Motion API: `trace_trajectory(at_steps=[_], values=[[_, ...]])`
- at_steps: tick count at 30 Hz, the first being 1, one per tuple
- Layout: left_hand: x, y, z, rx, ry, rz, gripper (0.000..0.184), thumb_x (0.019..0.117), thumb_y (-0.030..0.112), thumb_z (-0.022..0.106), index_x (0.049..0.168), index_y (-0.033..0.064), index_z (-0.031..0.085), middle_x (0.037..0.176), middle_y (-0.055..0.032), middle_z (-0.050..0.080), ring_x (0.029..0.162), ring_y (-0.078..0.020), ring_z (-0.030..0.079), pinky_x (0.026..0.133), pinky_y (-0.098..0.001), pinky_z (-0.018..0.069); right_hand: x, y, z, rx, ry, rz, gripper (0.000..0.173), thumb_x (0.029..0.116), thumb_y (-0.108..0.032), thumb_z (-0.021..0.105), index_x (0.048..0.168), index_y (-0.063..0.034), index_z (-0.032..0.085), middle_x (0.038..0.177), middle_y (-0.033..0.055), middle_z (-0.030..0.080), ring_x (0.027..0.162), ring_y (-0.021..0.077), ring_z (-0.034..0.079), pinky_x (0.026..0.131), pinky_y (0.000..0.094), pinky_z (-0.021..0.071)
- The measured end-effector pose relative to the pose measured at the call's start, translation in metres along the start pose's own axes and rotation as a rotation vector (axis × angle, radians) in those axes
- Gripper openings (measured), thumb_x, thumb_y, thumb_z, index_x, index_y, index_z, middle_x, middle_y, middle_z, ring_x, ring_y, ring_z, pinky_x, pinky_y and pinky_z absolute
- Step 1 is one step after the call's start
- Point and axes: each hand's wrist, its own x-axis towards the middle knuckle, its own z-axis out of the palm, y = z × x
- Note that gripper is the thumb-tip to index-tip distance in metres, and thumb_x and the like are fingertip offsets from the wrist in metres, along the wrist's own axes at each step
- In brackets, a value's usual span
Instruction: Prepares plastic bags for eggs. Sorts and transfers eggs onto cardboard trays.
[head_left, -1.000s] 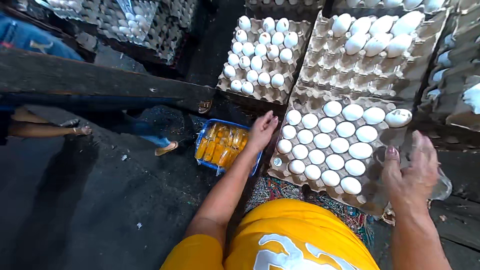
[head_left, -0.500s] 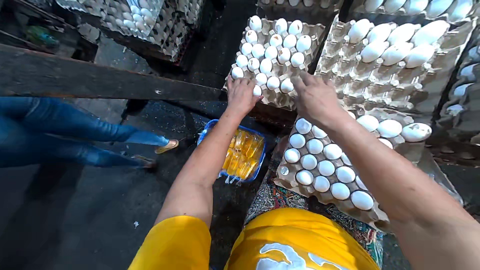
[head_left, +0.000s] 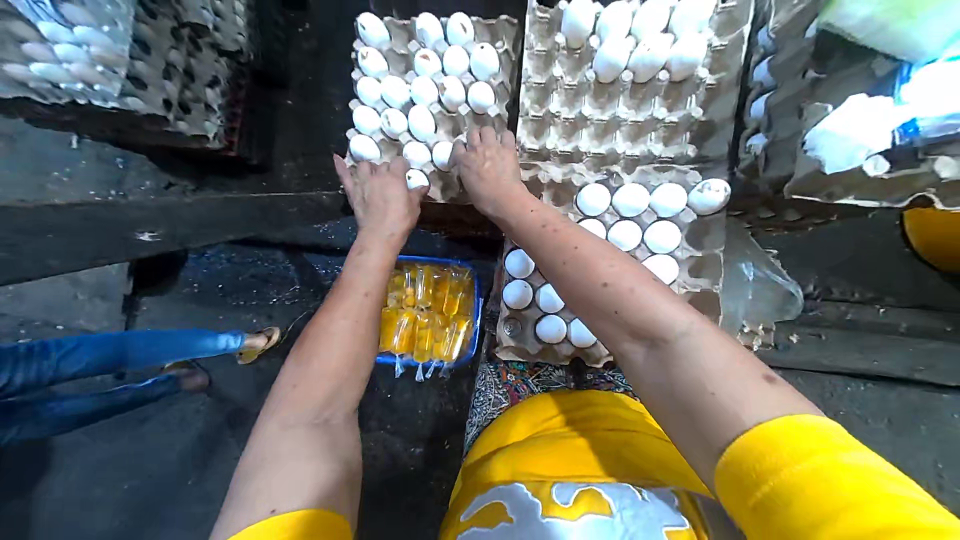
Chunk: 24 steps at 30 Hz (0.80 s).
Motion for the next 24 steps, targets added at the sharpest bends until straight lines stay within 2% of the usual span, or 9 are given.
trace_trajectory(at_steps=[2, 6, 8, 10, 12, 16, 19, 22, 24], values=[[0.001, -0.001, 0.000, -0.004, -0.007, -0.012, 0.046, 0.1009, 0.037, 0.063, 0.134, 0.0059, 0.063, 0.131, -0.0228, 0.065, 0.139, -0.0484, 0.045, 0.119, -0.0752, 0.0053, 0.002, -0.001, 0.001, -0.010, 0.017, -0.023, 0.032, 0.0953, 0.001, 0.055, 0.126, 0.0020, 0.063, 0.127, 0.0233, 0.062, 0.124, 0.0405, 0.056, 0.099, 0.0577, 0.0410], [0.007, 0.002, -0.003, -0.022, -0.047, -0.060, 0.048, 0.1000, 0.039, 0.064, 0.133, 0.0046, 0.064, 0.134, -0.0244, 0.063, 0.141, -0.0492, 0.042, 0.119, -0.0737, 0.0072, 0.002, 0.007, -0.001, 0.142, 0.043, -0.006, 0.034, 0.0916, -0.001, 0.063, 0.126, 0.0006, 0.064, 0.130, 0.0228, 0.062, 0.128, 0.0405, 0.054, 0.103, 0.0606, 0.0391], [0.010, 0.006, -0.004, -0.012, -0.062, -0.071, 0.049, 0.0993, 0.039, 0.065, 0.132, 0.0022, 0.065, 0.133, -0.0259, 0.063, 0.139, -0.0498, 0.043, 0.120, -0.0719, 0.0099, -0.002, 0.014, -0.014, 0.219, 0.039, 0.038, 0.042, 0.0904, -0.007, 0.067, 0.131, 0.0001, 0.062, 0.133, 0.0230, 0.061, 0.131, 0.0418, 0.053, 0.102, 0.0626, 0.0399], [0.012, 0.008, -0.006, 0.002, -0.081, -0.088, 0.050, 0.0989, 0.039, 0.065, 0.131, 0.0011, 0.064, 0.132, -0.0264, 0.063, 0.139, -0.0498, 0.044, 0.121, -0.0681, 0.0140, -0.014, 0.026, -0.034, 0.338, 0.015, 0.050, 0.047, 0.0942, -0.016, 0.067, 0.138, -0.0020, 0.059, 0.137, 0.0239, 0.060, 0.134, 0.0439, 0.051, 0.103, 0.0662, 0.0392], [0.012, 0.007, -0.007, -0.021, -0.075, -0.098, 0.051, 0.0979, 0.038, 0.066, 0.131, 0.0003, 0.063, 0.131, -0.0267, 0.064, 0.138, -0.0495, 0.045, 0.122, -0.0660, 0.0154, -0.026, 0.048, -0.055, 0.455, 0.033, 0.021, 0.047, 0.0967, -0.023, 0.066, 0.139, -0.0047, 0.059, 0.132, 0.0242, 0.063, 0.128, 0.0443, 0.057, 0.102, 0.0678, 0.0426], [0.011, -0.003, -0.001, -0.105, -0.014, -0.082, 0.052, 0.0947, 0.039, 0.070, 0.128, -0.0005, 0.064, 0.129, -0.0273, 0.064, 0.136, -0.0489, 0.046, 0.121, -0.0641, 0.0208, -0.070, 0.109, -0.082, 0.599, 0.045, -0.101, 0.040, 0.0998, -0.026, 0.065, 0.135, -0.0059, 0.061, 0.119, 0.0183, 0.069, 0.106, 0.0318, 0.069, 0.096, 0.0552, 0.0528], [0.008, -0.013, -0.002, -0.201, 0.013, -0.083, 0.053, 0.0950, 0.041, 0.069, 0.129, -0.0001, 0.064, 0.126, -0.0249, 0.066, 0.131, -0.0461, 0.052, 0.120, -0.0627, 0.0231, -0.105, 0.134, -0.084, 0.504, 0.032, -0.113, 0.038, 0.0987, -0.026, 0.066, 0.131, -0.0063, 0.063, 0.115, 0.0197, 0.069, 0.105, 0.0368, 0.068, 0.092, 0.0623, 0.0508], [-0.002, -0.014, -0.014, -0.300, 0.064, -0.103, 0.055, 0.0949, 0.041, 0.070, 0.130, 0.0002, 0.064, 0.122, -0.0208, 0.069, 0.127, -0.0433, 0.055, 0.118, -0.0610, 0.0282, -0.124, 0.128, -0.070, 0.338, 0.029, -0.136, 0.040, 0.0965, -0.020, 0.070, 0.132, -0.0035, 0.063, 0.120, 0.0247, 0.067, 0.115, 0.0466, 0.063, 0.099, 0.0697, 0.0430], [-0.011, -0.005, -0.027, -0.369, 0.104, -0.088, 0.056, 0.0940, 0.042, 0.071, 0.131, 0.0005, 0.064, 0.122, -0.0184, 0.069, 0.126, -0.0413, 0.056, 0.116, -0.0598, 0.0317, -0.128, 0.117, -0.055, 0.203, 0.029, -0.168, 0.038, 0.0950, -0.015, 0.069, 0.130, -0.0025, 0.063, 0.121, 0.0260, 0.066, 0.116, 0.0491, 0.060, 0.100, 0.0694, 0.0398]])
